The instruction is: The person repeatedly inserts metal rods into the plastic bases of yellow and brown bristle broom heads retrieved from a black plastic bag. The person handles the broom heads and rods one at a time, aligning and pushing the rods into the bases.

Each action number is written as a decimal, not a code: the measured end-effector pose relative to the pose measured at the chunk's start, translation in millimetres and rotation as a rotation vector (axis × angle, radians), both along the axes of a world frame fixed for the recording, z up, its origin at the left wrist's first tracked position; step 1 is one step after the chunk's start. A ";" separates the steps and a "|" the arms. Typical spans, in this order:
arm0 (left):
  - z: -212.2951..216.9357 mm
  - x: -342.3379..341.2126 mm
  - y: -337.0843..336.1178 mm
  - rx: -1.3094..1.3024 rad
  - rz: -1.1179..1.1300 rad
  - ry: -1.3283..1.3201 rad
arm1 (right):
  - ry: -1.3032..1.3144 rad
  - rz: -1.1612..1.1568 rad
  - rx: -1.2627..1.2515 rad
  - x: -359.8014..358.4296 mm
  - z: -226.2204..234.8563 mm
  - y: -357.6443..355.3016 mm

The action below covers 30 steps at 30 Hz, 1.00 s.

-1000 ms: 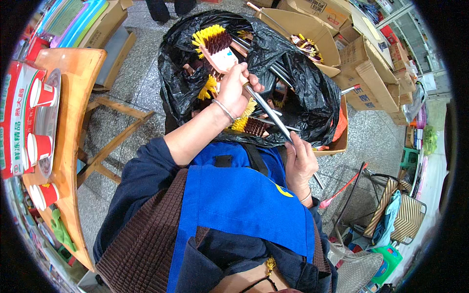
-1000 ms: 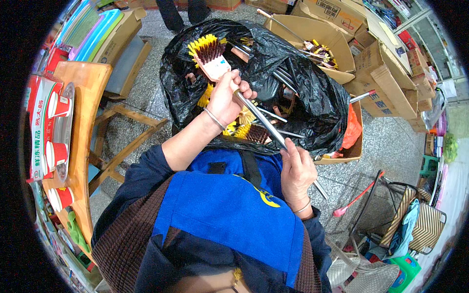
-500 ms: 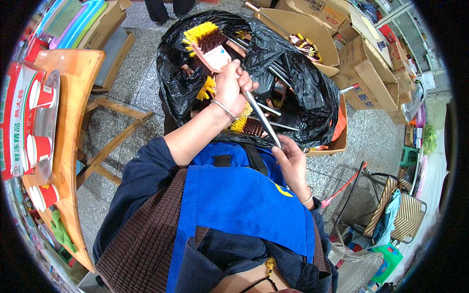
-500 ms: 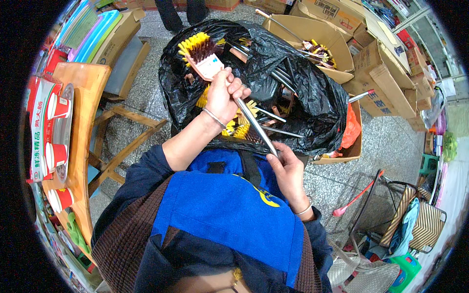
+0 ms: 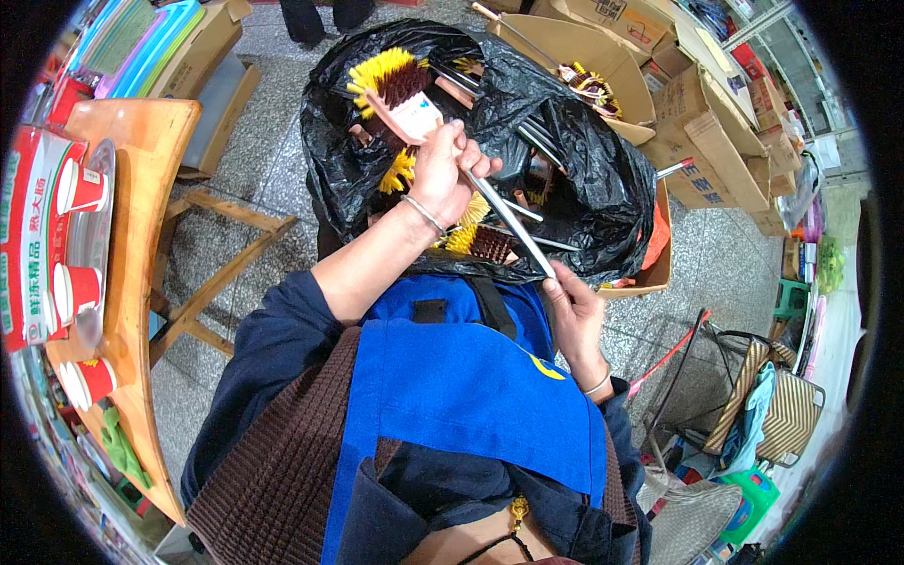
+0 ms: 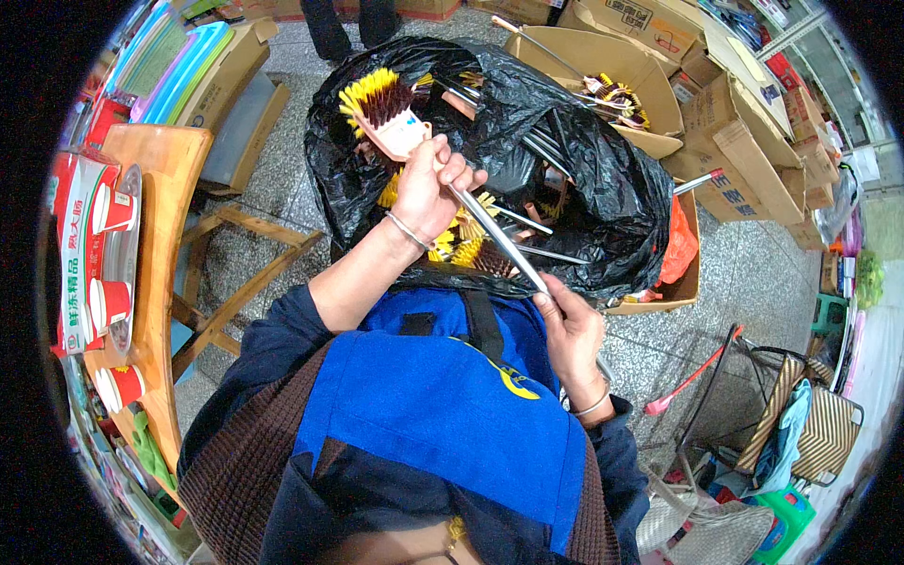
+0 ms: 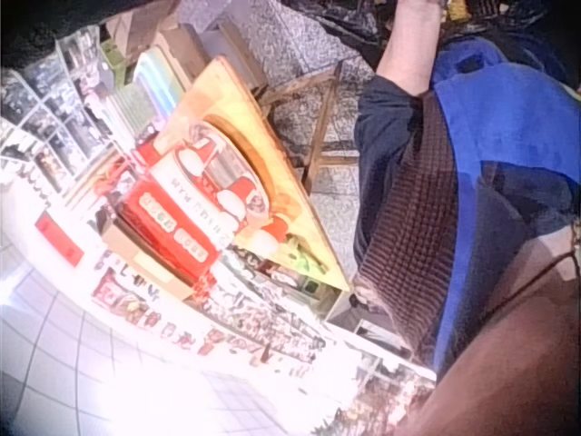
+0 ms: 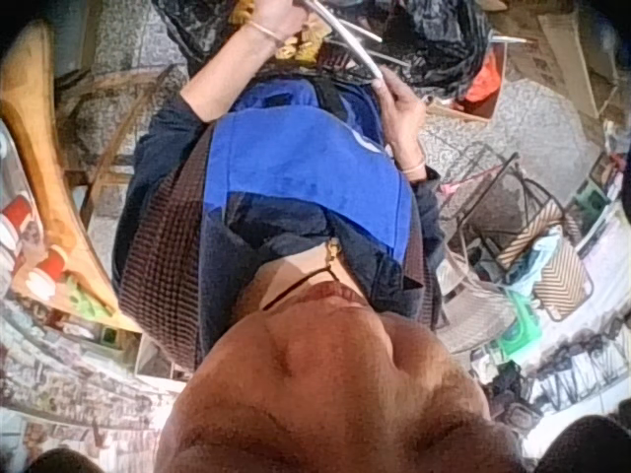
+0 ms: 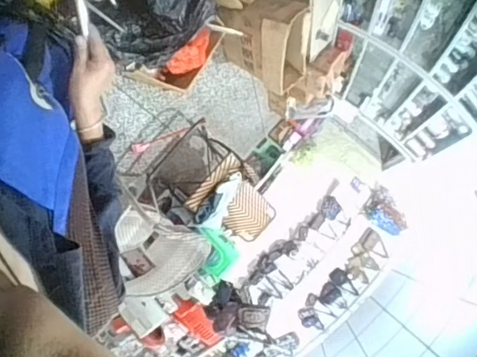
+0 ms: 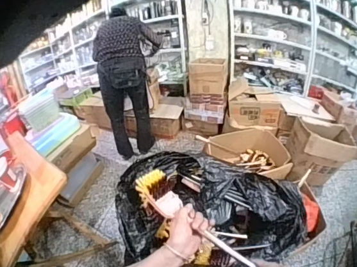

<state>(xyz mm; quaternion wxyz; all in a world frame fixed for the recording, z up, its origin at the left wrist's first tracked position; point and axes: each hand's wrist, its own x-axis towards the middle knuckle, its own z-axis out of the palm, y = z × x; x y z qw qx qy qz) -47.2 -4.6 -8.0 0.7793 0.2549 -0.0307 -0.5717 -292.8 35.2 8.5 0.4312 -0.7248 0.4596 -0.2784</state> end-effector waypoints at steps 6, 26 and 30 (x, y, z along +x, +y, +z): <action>9.8 4.9 3.2 -0.115 -0.105 -0.132 | -0.319 0.125 1.086 -9.1 7.9 -12.9; -5.0 23.3 -2.7 -0.191 -0.113 0.291 | 0.216 -0.097 -0.379 6.5 5.2 -0.4; -0.5 21.2 -4.9 -0.127 -0.119 0.187 | 0.331 -0.083 -0.545 4.0 6.6 -4.4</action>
